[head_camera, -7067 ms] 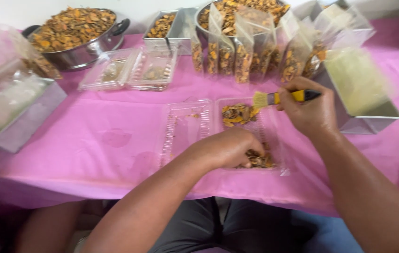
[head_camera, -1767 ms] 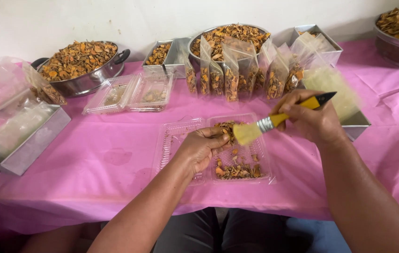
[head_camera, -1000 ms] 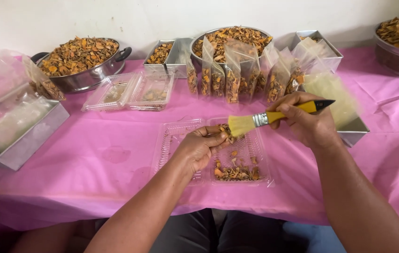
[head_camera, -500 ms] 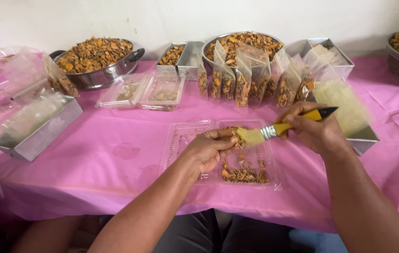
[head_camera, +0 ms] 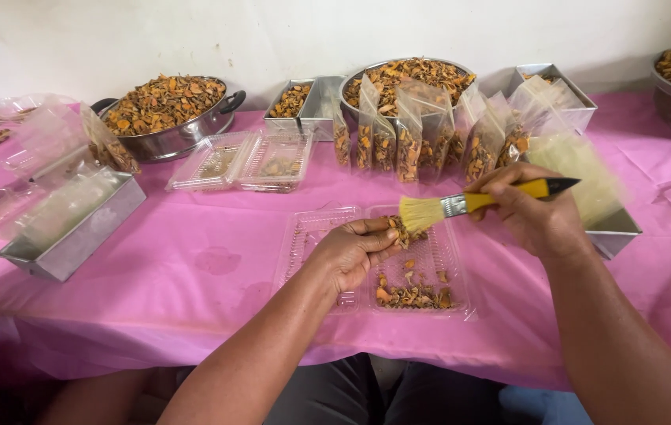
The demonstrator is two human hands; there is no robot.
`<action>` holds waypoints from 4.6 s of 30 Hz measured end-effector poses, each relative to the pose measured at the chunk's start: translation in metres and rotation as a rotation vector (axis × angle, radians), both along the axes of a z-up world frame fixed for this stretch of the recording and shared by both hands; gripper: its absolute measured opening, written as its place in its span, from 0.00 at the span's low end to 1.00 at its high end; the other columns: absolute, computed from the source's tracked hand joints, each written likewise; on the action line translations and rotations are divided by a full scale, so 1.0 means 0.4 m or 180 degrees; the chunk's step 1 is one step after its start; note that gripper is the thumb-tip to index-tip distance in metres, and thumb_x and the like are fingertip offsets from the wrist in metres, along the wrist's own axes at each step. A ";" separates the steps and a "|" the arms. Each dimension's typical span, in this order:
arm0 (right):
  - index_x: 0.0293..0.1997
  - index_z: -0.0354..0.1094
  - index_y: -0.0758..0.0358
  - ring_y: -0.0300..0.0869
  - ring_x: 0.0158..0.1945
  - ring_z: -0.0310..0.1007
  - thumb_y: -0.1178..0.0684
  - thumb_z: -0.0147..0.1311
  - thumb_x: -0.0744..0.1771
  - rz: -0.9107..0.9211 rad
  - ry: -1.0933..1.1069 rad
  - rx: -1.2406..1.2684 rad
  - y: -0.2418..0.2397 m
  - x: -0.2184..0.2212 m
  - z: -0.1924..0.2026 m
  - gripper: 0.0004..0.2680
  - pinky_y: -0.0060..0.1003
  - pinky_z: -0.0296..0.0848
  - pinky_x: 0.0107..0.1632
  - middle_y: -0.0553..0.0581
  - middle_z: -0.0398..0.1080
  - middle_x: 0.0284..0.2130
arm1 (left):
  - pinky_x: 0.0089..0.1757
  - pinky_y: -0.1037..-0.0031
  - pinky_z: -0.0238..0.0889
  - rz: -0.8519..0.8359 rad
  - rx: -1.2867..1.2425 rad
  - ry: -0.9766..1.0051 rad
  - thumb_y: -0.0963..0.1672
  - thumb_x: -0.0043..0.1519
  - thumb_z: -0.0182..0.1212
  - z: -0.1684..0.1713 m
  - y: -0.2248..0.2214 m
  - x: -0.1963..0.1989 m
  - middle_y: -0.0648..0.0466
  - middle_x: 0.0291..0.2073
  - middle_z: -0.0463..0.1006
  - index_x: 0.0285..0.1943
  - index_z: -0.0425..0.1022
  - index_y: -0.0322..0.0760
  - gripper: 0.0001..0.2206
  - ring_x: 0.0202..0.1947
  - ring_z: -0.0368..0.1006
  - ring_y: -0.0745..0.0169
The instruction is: Packing dried tea pieces into plastic containers by hand and arranging them with a brush
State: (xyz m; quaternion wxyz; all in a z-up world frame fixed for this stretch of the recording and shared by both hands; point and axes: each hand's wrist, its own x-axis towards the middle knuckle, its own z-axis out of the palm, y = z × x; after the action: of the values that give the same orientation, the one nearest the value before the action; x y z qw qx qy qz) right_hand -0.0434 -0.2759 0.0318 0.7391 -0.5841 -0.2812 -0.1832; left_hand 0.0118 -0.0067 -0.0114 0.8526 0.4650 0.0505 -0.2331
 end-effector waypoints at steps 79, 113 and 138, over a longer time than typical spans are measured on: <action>0.28 0.73 0.61 0.35 0.24 0.76 0.61 0.55 0.64 -0.1598 0.0619 -0.1784 0.042 0.024 -0.009 0.03 0.27 0.74 0.37 0.53 0.73 0.16 | 0.53 0.63 0.71 -0.1949 0.4309 -0.4695 0.37 0.65 0.51 0.047 -0.080 -0.151 0.41 0.48 0.78 0.59 0.78 0.34 0.15 0.53 0.75 0.46; 0.29 0.74 0.58 0.34 0.26 0.73 0.59 0.56 0.65 -0.1728 0.0566 -0.1930 0.047 0.020 -0.013 0.04 0.26 0.71 0.36 0.51 0.72 0.17 | 0.58 0.44 0.59 -0.2781 0.5429 -0.3968 0.33 0.58 0.58 0.153 -0.031 -0.161 0.43 0.40 0.82 0.49 0.82 0.33 0.13 0.48 0.77 0.41; 0.25 0.71 0.59 0.33 0.26 0.69 0.60 0.56 0.67 -0.1705 0.0943 -0.2033 0.041 0.023 0.001 0.08 0.28 0.66 0.33 0.50 0.73 0.22 | 0.48 0.59 0.69 -0.2670 0.4159 -0.4788 0.27 0.46 0.48 0.120 -0.045 -0.156 0.46 0.48 0.82 0.56 0.79 0.39 0.31 0.50 0.75 0.46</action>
State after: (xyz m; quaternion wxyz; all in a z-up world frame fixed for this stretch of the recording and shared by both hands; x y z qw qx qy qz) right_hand -0.0343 -0.2596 0.0321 0.4803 -0.8554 -0.0534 -0.1864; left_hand -0.0505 -0.0246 0.0365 0.1044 0.8339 -0.5346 -0.0892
